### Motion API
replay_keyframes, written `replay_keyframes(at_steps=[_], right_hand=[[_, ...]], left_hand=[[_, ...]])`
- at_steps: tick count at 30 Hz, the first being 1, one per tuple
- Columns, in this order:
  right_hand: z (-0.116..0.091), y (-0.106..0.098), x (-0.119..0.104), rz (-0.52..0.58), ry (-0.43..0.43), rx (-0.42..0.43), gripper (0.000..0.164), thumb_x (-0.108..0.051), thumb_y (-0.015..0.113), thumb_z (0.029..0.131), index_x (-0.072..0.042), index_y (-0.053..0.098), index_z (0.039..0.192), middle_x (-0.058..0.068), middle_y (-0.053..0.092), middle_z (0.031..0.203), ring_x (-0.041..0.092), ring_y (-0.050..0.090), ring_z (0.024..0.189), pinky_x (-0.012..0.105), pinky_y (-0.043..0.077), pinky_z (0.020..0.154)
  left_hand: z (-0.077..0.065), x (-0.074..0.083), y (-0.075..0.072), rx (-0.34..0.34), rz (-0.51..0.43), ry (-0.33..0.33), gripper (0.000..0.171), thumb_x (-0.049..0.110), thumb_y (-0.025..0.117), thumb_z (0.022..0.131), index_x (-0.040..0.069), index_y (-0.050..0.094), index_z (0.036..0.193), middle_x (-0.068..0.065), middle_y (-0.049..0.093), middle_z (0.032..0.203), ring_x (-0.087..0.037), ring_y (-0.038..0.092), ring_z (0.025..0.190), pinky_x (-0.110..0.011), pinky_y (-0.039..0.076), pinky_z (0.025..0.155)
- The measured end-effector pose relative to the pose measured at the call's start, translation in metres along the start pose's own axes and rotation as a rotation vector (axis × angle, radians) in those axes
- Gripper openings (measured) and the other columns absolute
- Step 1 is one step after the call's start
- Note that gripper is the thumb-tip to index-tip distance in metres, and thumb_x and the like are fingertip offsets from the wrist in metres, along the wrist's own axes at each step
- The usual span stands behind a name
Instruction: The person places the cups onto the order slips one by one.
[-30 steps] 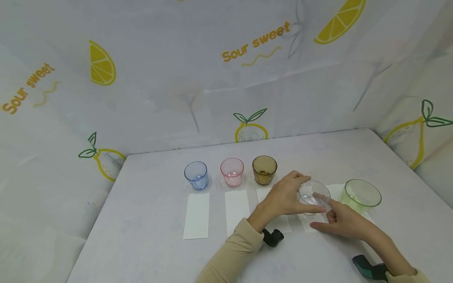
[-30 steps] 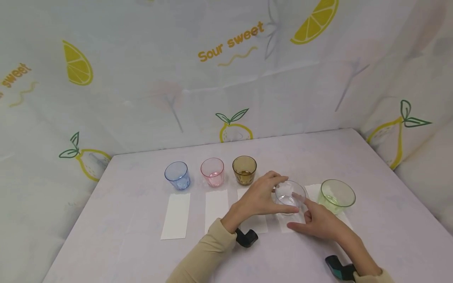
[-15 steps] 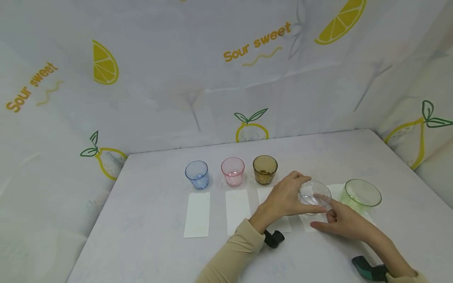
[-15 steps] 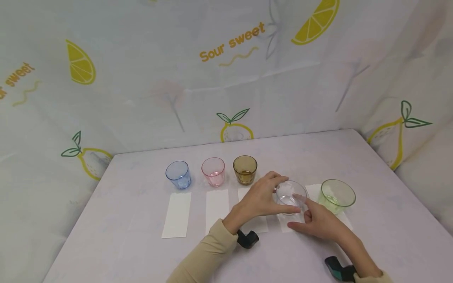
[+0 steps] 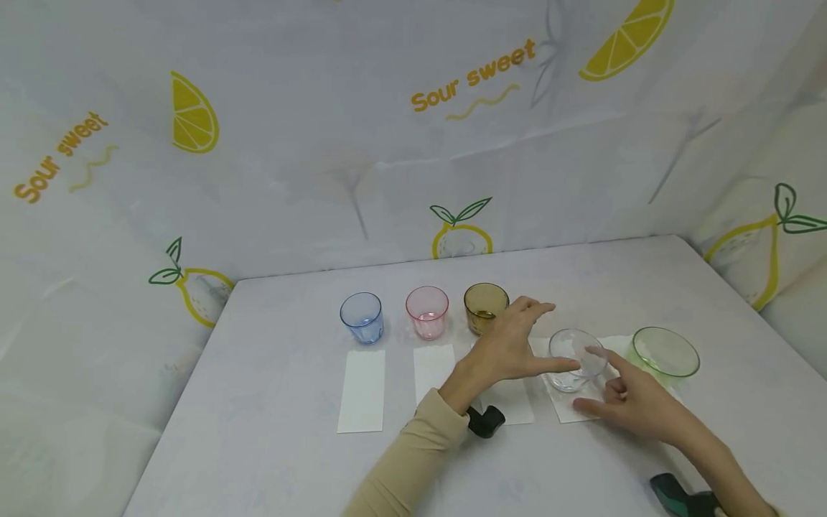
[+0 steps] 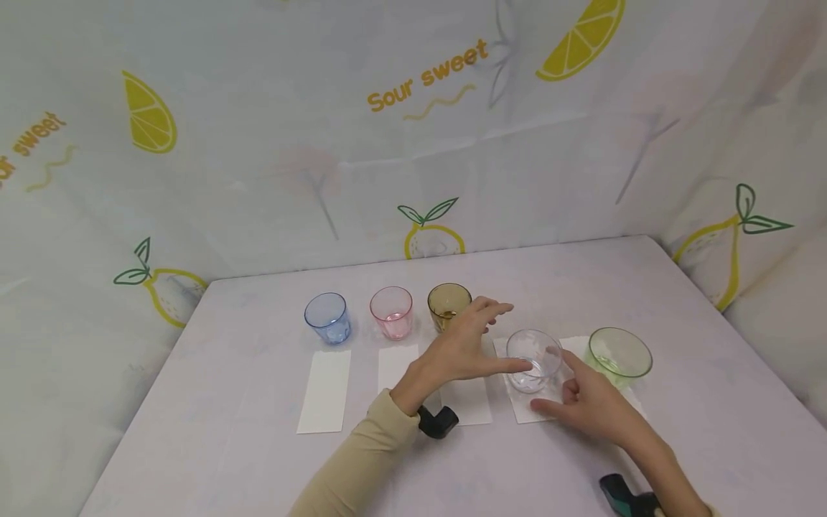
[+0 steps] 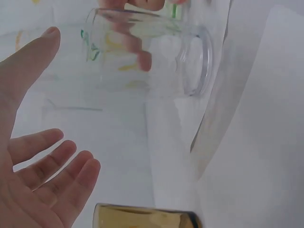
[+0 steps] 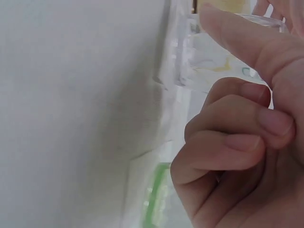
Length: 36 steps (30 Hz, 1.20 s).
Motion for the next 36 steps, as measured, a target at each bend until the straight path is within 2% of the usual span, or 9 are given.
replay_keyframes(at_steps=[7, 10, 13, 16, 19, 23, 27, 33, 36], right_hand=[[-0.003, -0.015, -0.01, 0.013, -0.068, 0.077, 0.089, -0.019, 0.085, 0.082, 0.003, 0.034, 0.151, -0.016, 0.03, 0.057, -0.006, 0.027, 0.051, 0.021, 0.03, 0.048], [-0.004, -0.021, -0.017, 0.027, -0.101, 0.099, 0.09, -0.016, 0.086, 0.082, 0.002, 0.034, 0.153, -0.014, 0.03, 0.056, -0.006, 0.027, 0.051, 0.022, 0.029, 0.047], [-0.004, -0.027, -0.023, 0.033, -0.119, 0.123, 0.091, -0.013, 0.086, 0.08, 0.0, 0.035, 0.153, -0.013, 0.031, 0.055, -0.006, 0.027, 0.05, 0.024, 0.029, 0.047], [-0.004, -0.031, -0.031, 0.048, -0.122, 0.133, 0.09, -0.011, 0.086, 0.08, -0.005, 0.035, 0.155, -0.008, 0.029, 0.054, -0.005, 0.026, 0.05, 0.024, 0.029, 0.045], [-0.003, -0.033, -0.041, 0.079, -0.145, 0.128, 0.088, -0.01, 0.085, 0.081, -0.009, 0.037, 0.155, -0.002, 0.028, 0.053, -0.005, 0.024, 0.049, 0.024, 0.028, 0.043], [0.001, -0.031, -0.055, 0.108, -0.182, 0.1, 0.085, -0.01, 0.084, 0.082, -0.012, 0.039, 0.154, 0.001, 0.028, 0.053, -0.005, 0.024, 0.05, 0.024, 0.028, 0.044], [0.006, -0.027, -0.065, 0.12, -0.188, 0.072, 0.084, -0.013, 0.084, 0.084, -0.015, 0.039, 0.155, 0.0, 0.028, 0.054, -0.004, 0.024, 0.05, 0.025, 0.029, 0.046], [0.013, -0.022, -0.08, 0.129, -0.211, 0.056, 0.082, -0.016, 0.084, 0.084, -0.019, 0.041, 0.155, -0.002, 0.029, 0.054, -0.005, 0.025, 0.05, 0.025, 0.03, 0.046], [0.015, -0.019, -0.085, 0.124, -0.2, 0.045, 0.081, -0.019, 0.084, 0.084, -0.021, 0.042, 0.154, -0.006, 0.03, 0.054, -0.005, 0.026, 0.05, 0.025, 0.03, 0.046]], left_hand=[[0.001, -0.011, -0.022, 0.022, -0.019, -0.004, 0.085, 0.057, 0.081, 0.08, 0.017, 0.051, 0.149, -0.001, 0.055, 0.143, -0.015, 0.061, 0.126, -0.026, 0.054, 0.1], [0.002, -0.017, -0.03, 0.033, 0.0, 0.008, 0.084, 0.056, 0.081, 0.081, 0.017, 0.052, 0.149, 0.0, 0.055, 0.143, -0.015, 0.06, 0.126, -0.029, 0.052, 0.105], [0.003, -0.022, -0.038, 0.043, 0.022, 0.027, 0.083, 0.055, 0.081, 0.081, 0.017, 0.052, 0.149, 0.0, 0.056, 0.14, -0.013, 0.06, 0.118, -0.029, 0.05, 0.105], [0.004, -0.03, -0.043, 0.038, -0.006, 0.031, 0.082, 0.053, 0.081, 0.081, 0.016, 0.052, 0.149, 0.0, 0.057, 0.141, -0.013, 0.059, 0.121, -0.031, 0.05, 0.106], [0.004, -0.04, -0.048, 0.022, -0.067, 0.019, 0.082, 0.05, 0.083, 0.082, 0.015, 0.052, 0.149, -0.001, 0.054, 0.146, -0.017, 0.055, 0.134, -0.033, 0.051, 0.108], [0.004, -0.052, -0.054, 0.024, -0.078, 0.012, 0.081, 0.049, 0.083, 0.082, 0.016, 0.052, 0.149, -0.002, 0.052, 0.148, -0.018, 0.053, 0.137, -0.036, 0.05, 0.11], [0.006, -0.061, -0.059, 0.025, -0.073, 0.004, 0.081, 0.049, 0.083, 0.081, 0.017, 0.052, 0.149, -0.002, 0.052, 0.149, -0.019, 0.053, 0.137, -0.038, 0.05, 0.11], [0.009, -0.075, -0.064, 0.025, -0.146, -0.035, 0.085, 0.047, 0.087, 0.078, 0.017, 0.052, 0.149, -0.001, 0.049, 0.151, -0.019, 0.049, 0.141, -0.041, 0.047, 0.114], [0.01, -0.079, -0.065, 0.017, -0.156, -0.033, 0.086, 0.046, 0.087, 0.078, 0.016, 0.051, 0.15, -0.002, 0.047, 0.155, -0.021, 0.046, 0.144, -0.044, 0.044, 0.117]])
Point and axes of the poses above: each hand's wrist, its own z-axis towards the middle knuckle, its own y-axis out of the palm, x = y × z, the point moved 6 cm from there along z, towards the middle knuckle
